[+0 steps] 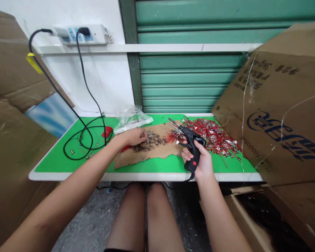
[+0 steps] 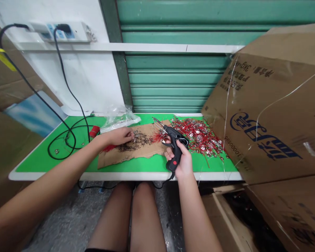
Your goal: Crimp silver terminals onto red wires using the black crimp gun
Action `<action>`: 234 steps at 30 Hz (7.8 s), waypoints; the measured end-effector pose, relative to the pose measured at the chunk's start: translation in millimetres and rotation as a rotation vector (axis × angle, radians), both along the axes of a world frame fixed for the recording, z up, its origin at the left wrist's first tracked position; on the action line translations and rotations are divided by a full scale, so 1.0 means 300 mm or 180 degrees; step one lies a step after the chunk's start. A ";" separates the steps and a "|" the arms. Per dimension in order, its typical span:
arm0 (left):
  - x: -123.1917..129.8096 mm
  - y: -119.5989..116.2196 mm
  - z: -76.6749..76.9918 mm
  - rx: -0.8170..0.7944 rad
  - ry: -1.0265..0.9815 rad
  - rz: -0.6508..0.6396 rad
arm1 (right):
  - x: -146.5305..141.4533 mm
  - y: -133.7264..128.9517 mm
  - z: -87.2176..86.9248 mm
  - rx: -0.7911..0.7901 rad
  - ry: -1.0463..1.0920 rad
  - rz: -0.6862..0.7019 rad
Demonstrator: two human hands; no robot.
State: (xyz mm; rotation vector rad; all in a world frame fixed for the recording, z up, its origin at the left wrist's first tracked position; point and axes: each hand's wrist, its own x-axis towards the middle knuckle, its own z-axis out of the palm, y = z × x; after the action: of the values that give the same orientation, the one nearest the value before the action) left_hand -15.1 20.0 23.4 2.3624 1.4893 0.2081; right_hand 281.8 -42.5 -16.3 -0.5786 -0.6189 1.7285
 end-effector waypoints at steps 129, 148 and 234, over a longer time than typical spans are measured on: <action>-0.039 -0.286 -0.152 0.1076 -0.0850 0.1372 | -0.105 -0.018 0.086 -0.0588 -0.2453 0.0917; -0.043 -0.281 -0.165 0.1168 -0.0971 0.1380 | -0.115 -0.033 0.106 -0.0724 -0.2752 0.0869; -0.042 -0.286 -0.160 0.1175 -0.1025 0.1404 | -0.137 -0.049 0.172 -0.0433 -0.3392 0.0862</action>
State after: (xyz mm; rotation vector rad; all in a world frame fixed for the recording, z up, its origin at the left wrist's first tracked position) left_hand -27.7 -65.8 -24.7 2.0745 1.9051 0.9961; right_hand 240.7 -57.4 35.4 -1.6011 -1.3609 1.6194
